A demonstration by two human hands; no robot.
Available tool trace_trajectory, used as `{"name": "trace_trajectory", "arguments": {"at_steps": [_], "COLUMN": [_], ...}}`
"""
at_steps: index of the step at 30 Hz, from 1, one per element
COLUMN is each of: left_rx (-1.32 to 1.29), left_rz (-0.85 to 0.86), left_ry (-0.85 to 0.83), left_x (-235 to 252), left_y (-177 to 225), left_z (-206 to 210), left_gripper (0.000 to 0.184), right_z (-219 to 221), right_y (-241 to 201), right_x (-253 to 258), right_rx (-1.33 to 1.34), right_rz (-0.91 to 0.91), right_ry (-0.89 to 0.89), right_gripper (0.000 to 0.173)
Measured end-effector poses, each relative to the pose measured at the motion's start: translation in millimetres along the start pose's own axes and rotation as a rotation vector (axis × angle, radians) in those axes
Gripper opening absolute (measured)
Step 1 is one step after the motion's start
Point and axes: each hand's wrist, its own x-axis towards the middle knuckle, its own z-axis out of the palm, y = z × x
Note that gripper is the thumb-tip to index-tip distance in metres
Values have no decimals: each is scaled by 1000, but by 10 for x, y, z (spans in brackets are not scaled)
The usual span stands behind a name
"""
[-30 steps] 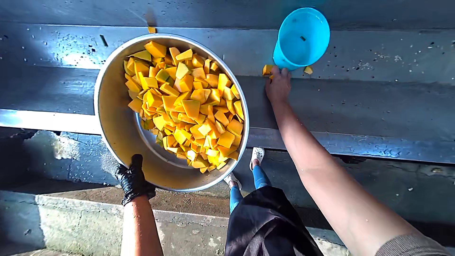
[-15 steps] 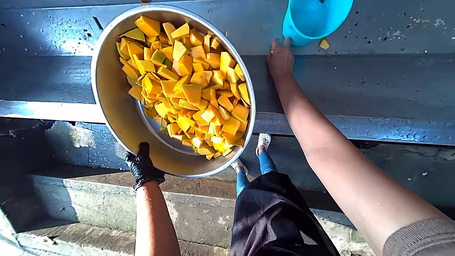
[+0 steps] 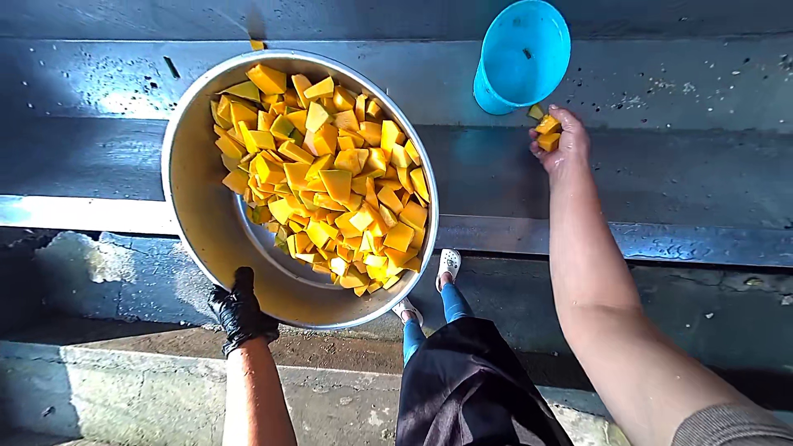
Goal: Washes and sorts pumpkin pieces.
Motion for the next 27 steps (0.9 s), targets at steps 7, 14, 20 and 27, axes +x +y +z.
{"name": "trace_trajectory", "arguments": {"at_steps": [7,14,20,27], "left_rx": [-48,-151,-207,-112], "left_rz": [-27,-101,-64,-31], "left_ry": [6,82,188,203], "left_x": [-39,-270,-319,-117], "left_y": [-8,-265,-418,-388], "left_z": [-3,-29,-80,-339], "left_gripper": [48,47,46,48], "right_z": [248,313,263,85], "right_y": [-229,-251,-206,-290], "right_x": [397,355,342,341], "right_rx": [-1262,-1458,-1503,-1338], "right_rz": [-355,-377,-369,-391], "right_ry": [59,-46,-111,-94], "right_gripper": [39,51,40,40]}}
